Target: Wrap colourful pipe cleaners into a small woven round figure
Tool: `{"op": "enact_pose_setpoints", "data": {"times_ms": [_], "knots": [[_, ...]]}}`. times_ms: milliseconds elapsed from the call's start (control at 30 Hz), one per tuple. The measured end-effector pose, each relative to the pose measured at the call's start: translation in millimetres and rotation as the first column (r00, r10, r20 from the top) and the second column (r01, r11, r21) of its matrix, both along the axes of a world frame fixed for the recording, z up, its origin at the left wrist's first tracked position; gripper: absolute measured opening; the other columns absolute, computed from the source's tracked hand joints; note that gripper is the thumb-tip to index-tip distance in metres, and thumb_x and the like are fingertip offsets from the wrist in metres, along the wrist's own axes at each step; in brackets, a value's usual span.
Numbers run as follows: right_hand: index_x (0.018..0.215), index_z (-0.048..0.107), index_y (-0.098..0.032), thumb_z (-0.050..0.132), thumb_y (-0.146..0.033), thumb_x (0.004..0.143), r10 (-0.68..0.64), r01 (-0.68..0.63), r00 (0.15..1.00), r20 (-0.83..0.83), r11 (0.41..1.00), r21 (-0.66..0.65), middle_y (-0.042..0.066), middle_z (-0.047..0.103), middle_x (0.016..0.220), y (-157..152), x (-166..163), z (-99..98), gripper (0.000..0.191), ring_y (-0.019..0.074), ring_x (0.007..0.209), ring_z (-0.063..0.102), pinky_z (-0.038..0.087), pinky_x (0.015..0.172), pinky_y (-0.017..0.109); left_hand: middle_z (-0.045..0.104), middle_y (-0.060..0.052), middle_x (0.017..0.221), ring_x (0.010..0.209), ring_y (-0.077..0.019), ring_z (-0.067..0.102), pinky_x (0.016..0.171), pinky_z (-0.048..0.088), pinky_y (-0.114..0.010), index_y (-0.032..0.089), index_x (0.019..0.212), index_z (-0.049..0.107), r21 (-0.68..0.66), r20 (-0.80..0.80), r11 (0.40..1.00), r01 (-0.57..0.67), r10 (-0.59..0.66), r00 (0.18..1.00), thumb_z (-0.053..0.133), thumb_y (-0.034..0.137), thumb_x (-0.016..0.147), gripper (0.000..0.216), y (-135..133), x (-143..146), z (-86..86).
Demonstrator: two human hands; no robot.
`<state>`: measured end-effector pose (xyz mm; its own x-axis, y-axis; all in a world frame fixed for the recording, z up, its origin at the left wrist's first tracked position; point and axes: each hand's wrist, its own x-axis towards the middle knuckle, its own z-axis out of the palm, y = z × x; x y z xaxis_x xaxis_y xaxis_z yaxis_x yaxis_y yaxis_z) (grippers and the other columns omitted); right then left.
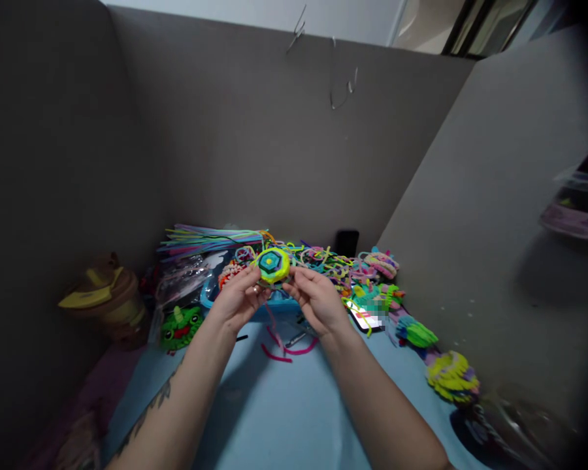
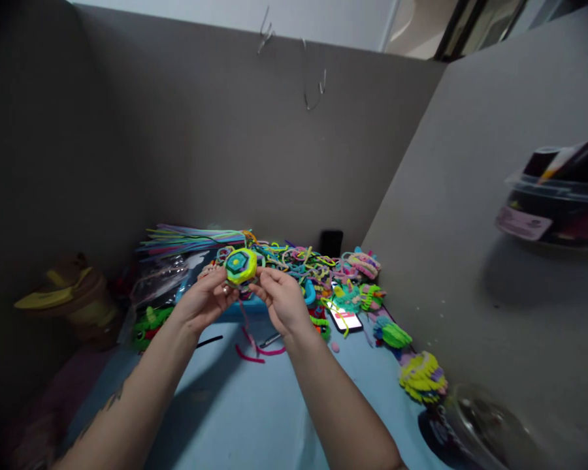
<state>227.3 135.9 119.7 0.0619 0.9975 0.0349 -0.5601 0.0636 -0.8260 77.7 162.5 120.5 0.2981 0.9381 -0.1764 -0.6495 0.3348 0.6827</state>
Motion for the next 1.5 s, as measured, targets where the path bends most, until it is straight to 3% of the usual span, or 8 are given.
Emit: {"op": "enact_pose_setpoints", "data": {"times_ms": [133,333,600,833,933,1200,1333,1500], "knots": [[0.082,0.075,-0.019,0.087,-0.032,0.052,-0.032,0.031,0.995,0.099,0.999,0.013,0.000,0.073,0.080,-4.3,-0.6,3.5,0.034,0.0073,0.061,0.062,0.055,0.061,0.019,0.070,-0.003,0.075,0.058,-0.0103,0.065,0.054,0.057,-0.021,0.013,0.093,0.064,-0.133,0.062,0.991,0.015,-0.007,0.998,0.060,0.014,0.086,0.008,1.0,2.9,-2.1],[0.076,0.074,-0.018,0.086,-0.036,0.052,-0.089,0.083,0.985,0.148,0.996,0.046,-0.001,0.069,0.073,-4.3,-0.1,5.9,0.033,0.0100,0.060,0.059,0.051,0.054,0.021,0.071,-0.004,0.076,0.057,-0.0101,0.065,0.054,0.057,-0.020,0.012,0.097,0.063,-0.139,0.049,0.990,0.027,-0.020,0.999,0.049,0.014,0.092,0.015,-3.1,7.7,0.7],[0.072,0.066,-0.018,0.078,-0.045,0.060,-0.189,0.174,0.952,0.243,0.981,0.081,-0.001,0.060,0.068,1.8,4.4,-0.3,0.032,0.0110,0.061,0.051,0.041,0.052,0.021,0.068,-0.001,0.085,0.067,-0.0106,0.062,0.065,0.053,-0.025,0.018,0.096,0.063,0.006,-0.125,0.998,0.064,-0.063,0.990,0.072,0.021,0.075,0.024,-3.7,11.0,-10.9],[0.069,0.063,-0.020,0.061,-0.034,0.078,-0.439,0.193,0.671,0.597,0.882,0.431,0.004,0.059,0.085,1.4,12.5,-3.8,0.017,0.0181,0.082,0.054,0.043,0.069,0.028,0.061,-0.008,0.113,0.098,-0.0183,0.058,0.075,0.045,-0.026,0.017,0.104,0.062,0.277,-0.343,0.938,-0.207,0.298,0.891,0.080,0.035,0.062,0.049,-3.9,16.2,-14.9],[0.069,0.063,-0.019,0.059,-0.032,0.080,-0.482,0.188,0.600,0.639,0.861,0.473,0.007,0.057,0.094,-0.9,11.2,-3.6,0.017,0.0207,0.091,0.055,0.044,0.071,0.030,0.061,-0.007,0.110,0.095,-0.0174,0.058,0.072,0.046,-0.025,0.018,0.109,0.059,0.331,-0.330,0.927,-0.174,0.287,0.899,0.082,0.038,0.060,0.058,-7.1,18.2,-12.2],[0.090,0.063,-0.021,0.068,-0.037,0.072,-0.218,0.146,0.916,0.337,0.963,0.227,0.002,0.061,0.090,3.9,5.3,-5.1,0.025,0.0133,0.066,0.055,0.048,0.059,0.027,0.063,0.002,0.075,0.063,-0.0091,0.059,0.055,0.045,-0.018,0.016,0.101,0.055,0.255,-0.223,0.951,-0.172,0.231,0.947,0.087,0.033,0.054,0.060,-7.5,16.1,-8.0],[0.099,0.061,-0.024,0.077,-0.026,0.061,-0.132,0.078,0.958,0.253,0.974,0.212,0.002,0.063,0.103,3.2,5.0,-1.6,0.041,0.0105,0.064,0.055,0.044,0.051,0.022,0.063,0.002,0.074,0.054,-0.0066,0.057,0.046,0.045,-0.016,0.016,0.100,0.057,0.085,-0.192,0.988,-0.131,0.145,0.971,0.086,0.032,0.057,0.055,-3.9,10.7,-7.9],[0.098,0.060,-0.022,0.077,-0.024,0.061,-0.078,0.032,0.962,0.263,0.984,0.178,0.000,0.065,0.082,1.3,5.7,-1.3,0.040,0.0116,0.065,0.057,0.042,0.051,0.020,0.064,0.003,0.075,0.048,-0.0055,0.056,0.044,0.048,-0.016,0.017,0.099,0.058,0.028,-0.168,0.996,-0.085,0.089,0.982,0.083,0.025,0.065,0.043,-6.1,10.6,-5.2]]}}
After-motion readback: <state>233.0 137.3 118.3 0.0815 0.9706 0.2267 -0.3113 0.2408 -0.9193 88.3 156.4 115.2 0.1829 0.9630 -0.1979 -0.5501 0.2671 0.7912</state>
